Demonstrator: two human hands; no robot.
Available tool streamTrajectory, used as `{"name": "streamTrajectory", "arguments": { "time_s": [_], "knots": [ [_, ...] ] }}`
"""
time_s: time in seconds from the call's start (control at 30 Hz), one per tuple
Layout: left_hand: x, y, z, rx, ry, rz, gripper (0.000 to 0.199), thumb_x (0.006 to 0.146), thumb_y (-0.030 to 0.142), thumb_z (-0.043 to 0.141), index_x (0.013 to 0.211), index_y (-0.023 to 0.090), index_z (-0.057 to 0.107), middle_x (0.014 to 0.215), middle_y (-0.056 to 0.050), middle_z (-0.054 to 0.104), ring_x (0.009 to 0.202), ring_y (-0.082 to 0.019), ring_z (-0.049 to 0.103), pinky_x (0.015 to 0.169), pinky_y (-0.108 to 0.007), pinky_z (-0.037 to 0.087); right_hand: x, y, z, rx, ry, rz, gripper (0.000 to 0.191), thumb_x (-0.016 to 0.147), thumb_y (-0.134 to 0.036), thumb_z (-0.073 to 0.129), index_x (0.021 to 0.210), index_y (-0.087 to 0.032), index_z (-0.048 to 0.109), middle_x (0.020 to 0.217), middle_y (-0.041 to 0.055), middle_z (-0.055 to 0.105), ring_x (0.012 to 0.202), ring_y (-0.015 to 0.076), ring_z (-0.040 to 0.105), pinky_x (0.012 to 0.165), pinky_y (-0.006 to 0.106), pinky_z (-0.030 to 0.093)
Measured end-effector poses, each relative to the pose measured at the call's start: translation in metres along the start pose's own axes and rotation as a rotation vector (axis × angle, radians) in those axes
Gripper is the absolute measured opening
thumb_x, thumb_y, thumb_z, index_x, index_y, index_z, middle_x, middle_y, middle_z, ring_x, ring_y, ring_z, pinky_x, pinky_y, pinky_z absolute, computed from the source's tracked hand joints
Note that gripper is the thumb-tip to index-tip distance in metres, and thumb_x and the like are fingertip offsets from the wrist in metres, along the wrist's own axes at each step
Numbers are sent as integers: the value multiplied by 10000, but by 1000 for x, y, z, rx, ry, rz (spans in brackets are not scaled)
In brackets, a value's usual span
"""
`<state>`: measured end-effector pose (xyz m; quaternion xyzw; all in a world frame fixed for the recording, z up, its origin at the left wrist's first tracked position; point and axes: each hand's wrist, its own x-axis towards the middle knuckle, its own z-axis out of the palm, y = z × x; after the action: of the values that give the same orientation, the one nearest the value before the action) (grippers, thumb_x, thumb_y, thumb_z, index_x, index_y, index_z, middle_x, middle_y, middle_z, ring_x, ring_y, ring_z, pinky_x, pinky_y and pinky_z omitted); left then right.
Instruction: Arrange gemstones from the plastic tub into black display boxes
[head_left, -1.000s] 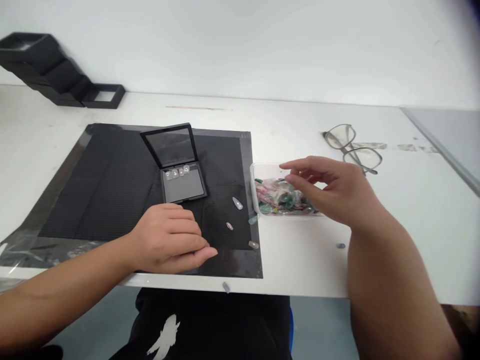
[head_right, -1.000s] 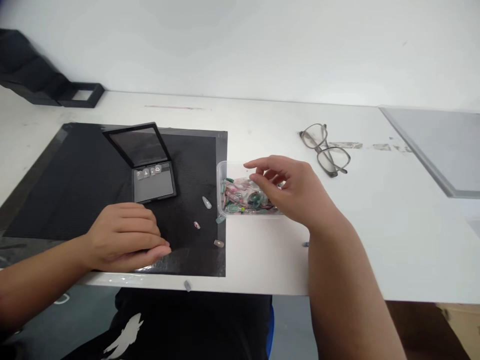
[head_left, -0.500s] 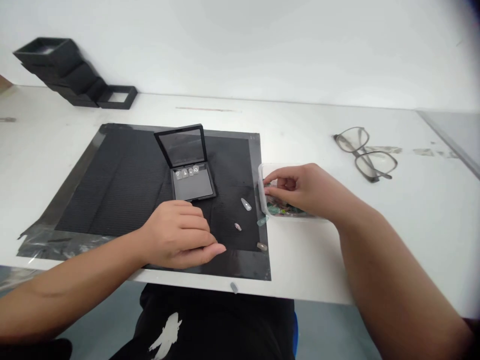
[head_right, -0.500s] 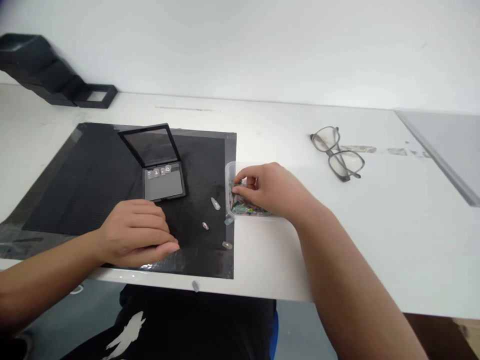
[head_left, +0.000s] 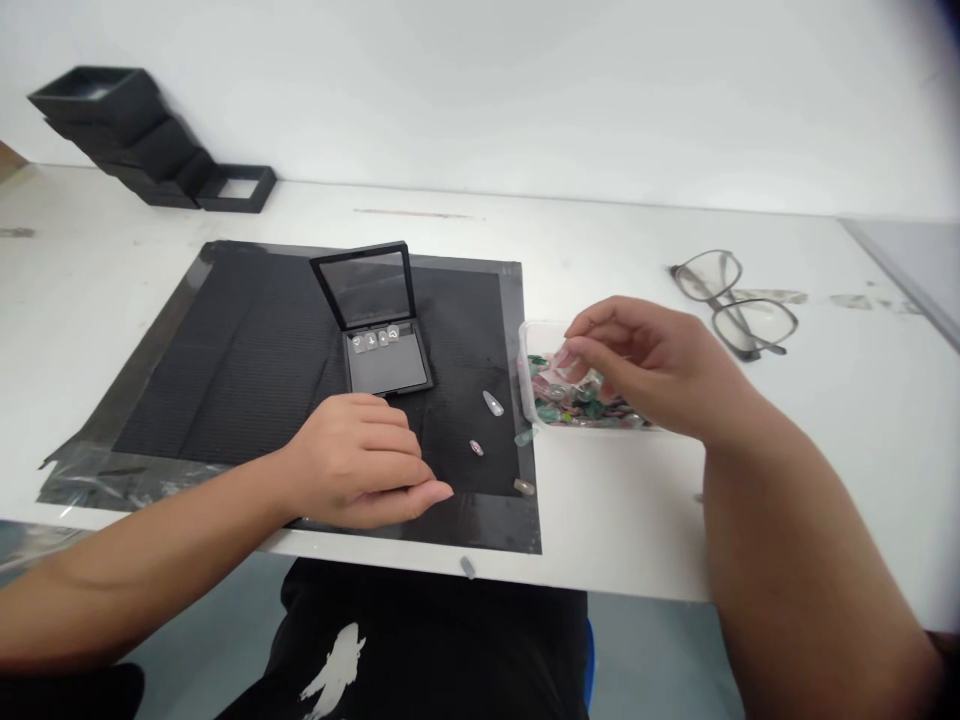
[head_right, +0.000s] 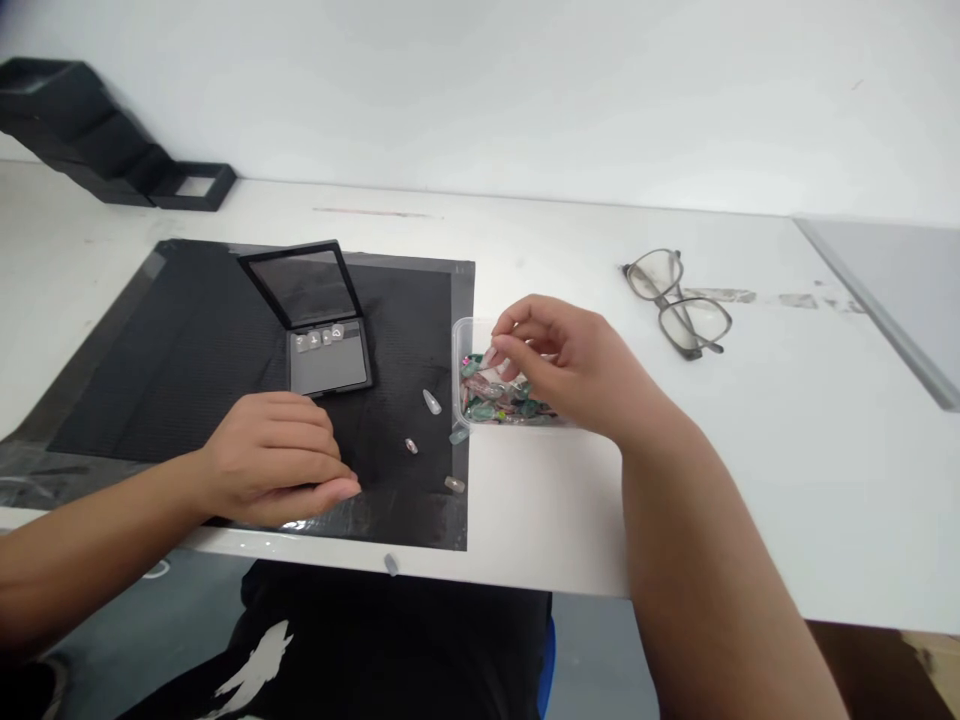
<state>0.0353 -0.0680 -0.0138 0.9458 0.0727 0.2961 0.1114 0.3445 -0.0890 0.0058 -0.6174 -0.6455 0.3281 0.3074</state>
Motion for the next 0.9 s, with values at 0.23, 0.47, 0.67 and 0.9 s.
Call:
{"name": "streamTrajectory", "arguments": {
  "time_s": [0.23,0.47,0.67,0.9],
  "knots": [
    [1,1,-1,-9,1,12,173,844,246,715,694,185,657,626,34,692,534,-104,609,525,-266,451,-2,-4,-4,273,-11,-79,200,898,-444,669,939,-269,580,814,24,730,620,159,668,457,273,503],
    [1,1,-2,0,44,48,176,843,243,711,687,183,652,655,26,679,537,-92,603,532,-244,467,-9,-15,-2,628,-55,-310,32,929,-269,660,945,-266,633,679,-28,647,490,87,549,370,214,384],
    [-3,-9,1,-49,321,-25,173,833,222,695,673,168,661,863,-52,653,610,-83,579,519,-211,485,-15,-29,13,912,-361,-448,75,939,-271,618,954,-321,672,591,-61,561,423,73,466,382,196,414],
    [4,0,3,-3,520,86,249,818,344,751,1004,191,685,862,-16,644,628,-79,592,547,-195,537,-19,-32,45,800,-519,-444,163,915,-167,639,1005,-280,713,653,-30,640,510,90,555,445,209,458]
  ]
}}
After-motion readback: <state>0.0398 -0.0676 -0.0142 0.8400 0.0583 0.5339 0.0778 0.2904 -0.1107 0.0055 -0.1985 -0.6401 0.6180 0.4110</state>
